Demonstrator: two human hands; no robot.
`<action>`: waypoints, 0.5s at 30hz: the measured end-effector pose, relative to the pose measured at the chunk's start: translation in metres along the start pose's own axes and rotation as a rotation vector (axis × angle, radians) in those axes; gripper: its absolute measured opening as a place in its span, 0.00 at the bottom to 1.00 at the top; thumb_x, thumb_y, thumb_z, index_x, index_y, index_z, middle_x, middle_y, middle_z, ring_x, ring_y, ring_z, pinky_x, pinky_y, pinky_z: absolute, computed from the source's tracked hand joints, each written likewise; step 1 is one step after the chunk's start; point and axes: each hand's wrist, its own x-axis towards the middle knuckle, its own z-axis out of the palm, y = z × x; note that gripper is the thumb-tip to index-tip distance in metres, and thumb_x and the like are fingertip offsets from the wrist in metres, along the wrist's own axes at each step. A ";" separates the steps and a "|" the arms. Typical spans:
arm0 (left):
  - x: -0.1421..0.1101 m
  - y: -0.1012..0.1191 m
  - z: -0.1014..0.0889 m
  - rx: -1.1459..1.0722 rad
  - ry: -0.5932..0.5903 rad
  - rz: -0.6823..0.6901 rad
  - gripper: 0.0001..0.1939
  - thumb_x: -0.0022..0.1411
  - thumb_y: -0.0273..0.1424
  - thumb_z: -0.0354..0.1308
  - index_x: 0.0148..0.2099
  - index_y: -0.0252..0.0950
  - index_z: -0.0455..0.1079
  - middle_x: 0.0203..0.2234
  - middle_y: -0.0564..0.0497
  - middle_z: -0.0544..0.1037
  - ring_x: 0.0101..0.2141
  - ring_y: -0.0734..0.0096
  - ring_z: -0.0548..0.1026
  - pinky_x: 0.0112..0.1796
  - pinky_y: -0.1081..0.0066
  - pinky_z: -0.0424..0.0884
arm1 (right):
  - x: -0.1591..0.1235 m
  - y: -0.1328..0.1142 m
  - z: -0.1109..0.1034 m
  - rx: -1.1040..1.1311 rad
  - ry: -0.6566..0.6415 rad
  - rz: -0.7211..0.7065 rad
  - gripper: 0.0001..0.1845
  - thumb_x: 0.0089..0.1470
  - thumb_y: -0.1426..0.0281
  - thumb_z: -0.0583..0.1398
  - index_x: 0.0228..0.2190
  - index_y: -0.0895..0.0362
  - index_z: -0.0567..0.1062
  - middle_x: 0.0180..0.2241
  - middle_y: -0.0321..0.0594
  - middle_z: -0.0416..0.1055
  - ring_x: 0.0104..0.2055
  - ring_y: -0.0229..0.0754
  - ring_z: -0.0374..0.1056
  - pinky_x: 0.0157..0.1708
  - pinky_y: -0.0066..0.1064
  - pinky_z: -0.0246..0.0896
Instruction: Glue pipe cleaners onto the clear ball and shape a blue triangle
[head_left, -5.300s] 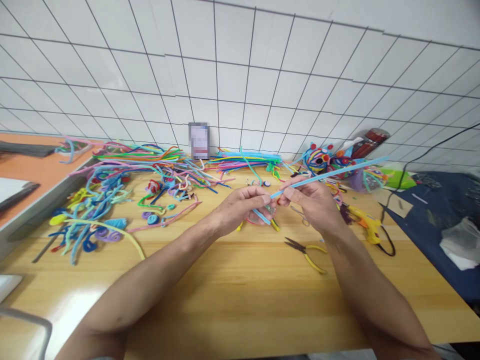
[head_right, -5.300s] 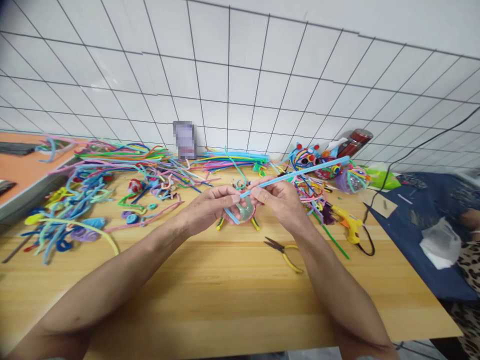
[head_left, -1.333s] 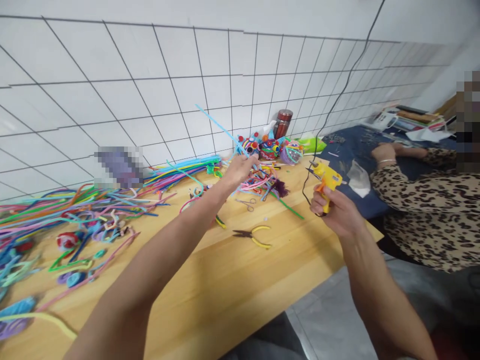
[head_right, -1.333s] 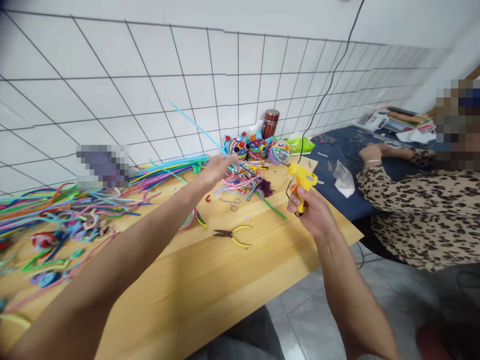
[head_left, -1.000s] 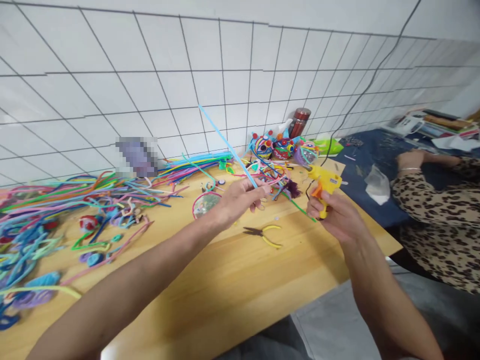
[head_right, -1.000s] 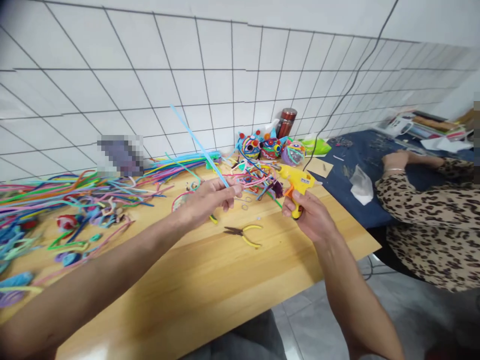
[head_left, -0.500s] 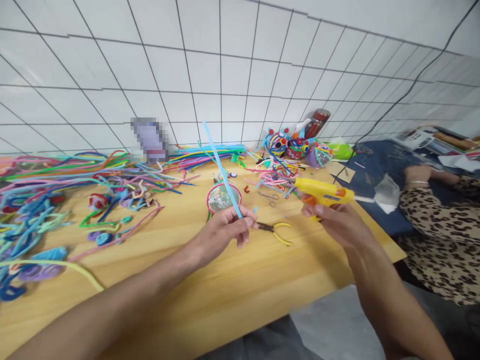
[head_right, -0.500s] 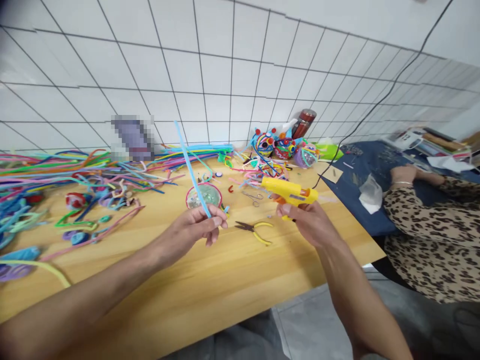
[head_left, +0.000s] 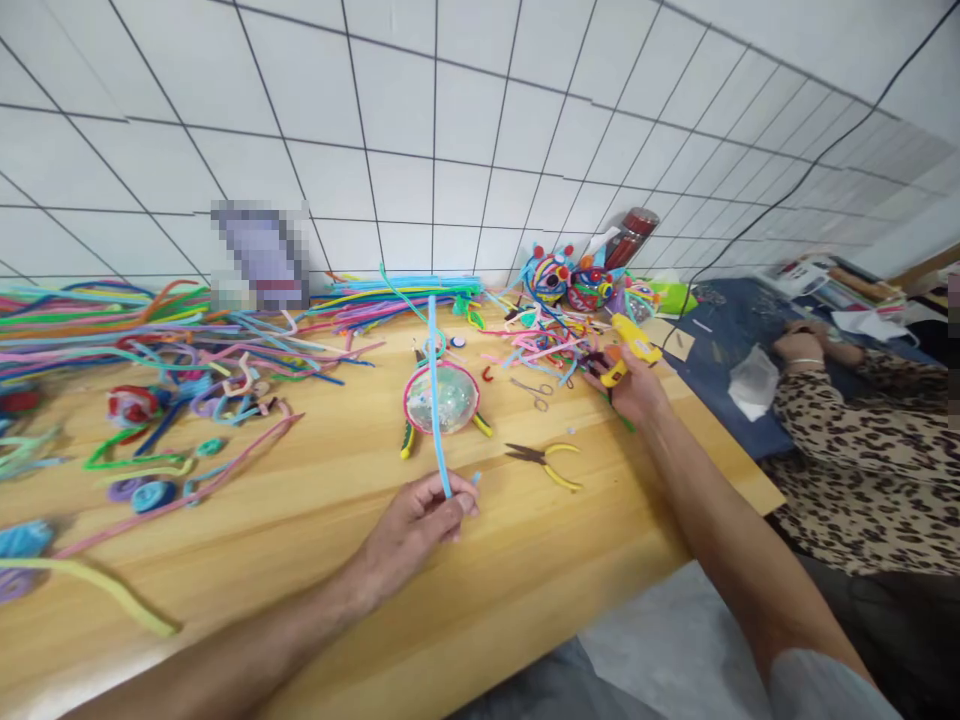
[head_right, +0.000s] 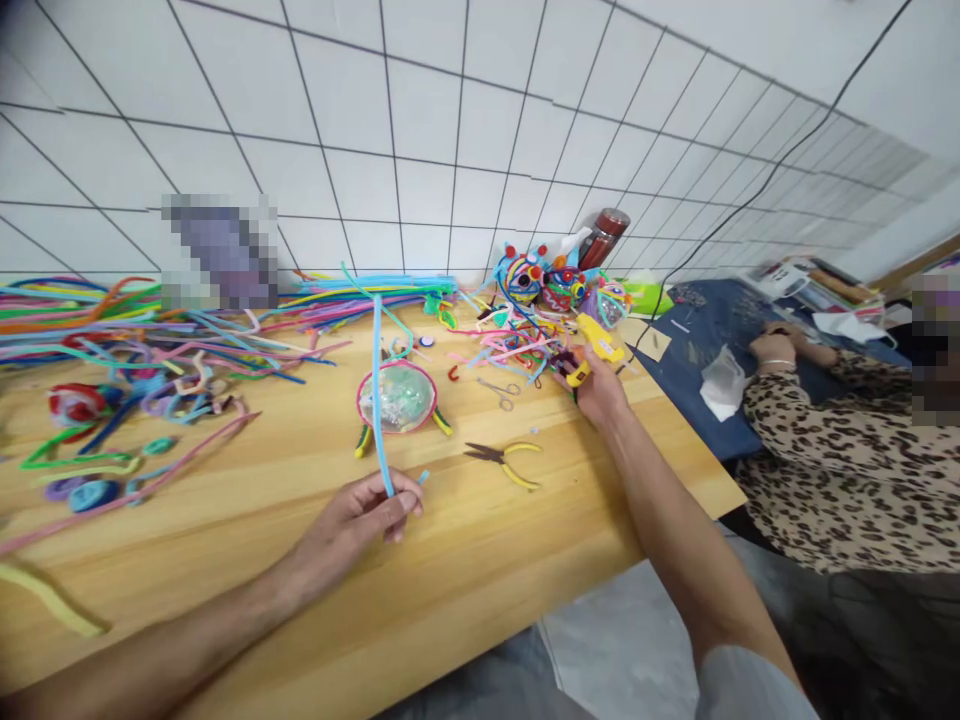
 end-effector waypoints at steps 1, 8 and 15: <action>0.000 -0.002 0.000 0.000 0.004 -0.007 0.22 0.56 0.51 0.68 0.36 0.36 0.76 0.27 0.53 0.76 0.25 0.74 0.69 0.30 0.71 0.68 | 0.011 0.002 0.007 0.001 -0.009 -0.013 0.18 0.52 0.53 0.72 0.33 0.49 0.72 0.30 0.34 0.79 0.36 0.44 0.77 0.36 0.39 0.80; -0.002 -0.013 -0.004 0.055 -0.038 0.013 0.24 0.62 0.54 0.64 0.39 0.36 0.78 0.28 0.51 0.74 0.28 0.72 0.67 0.31 0.72 0.66 | 0.077 0.004 0.056 0.001 -0.041 -0.125 0.18 0.51 0.56 0.73 0.34 0.49 0.73 0.30 0.33 0.79 0.38 0.43 0.77 0.33 0.33 0.77; 0.002 -0.022 -0.010 0.061 -0.095 0.012 0.26 0.65 0.56 0.61 0.41 0.36 0.78 0.27 0.51 0.73 0.26 0.73 0.64 0.29 0.71 0.62 | 0.106 -0.004 0.070 -0.089 -0.083 -0.078 0.14 0.54 0.60 0.72 0.32 0.51 0.74 0.29 0.33 0.79 0.36 0.41 0.76 0.36 0.32 0.79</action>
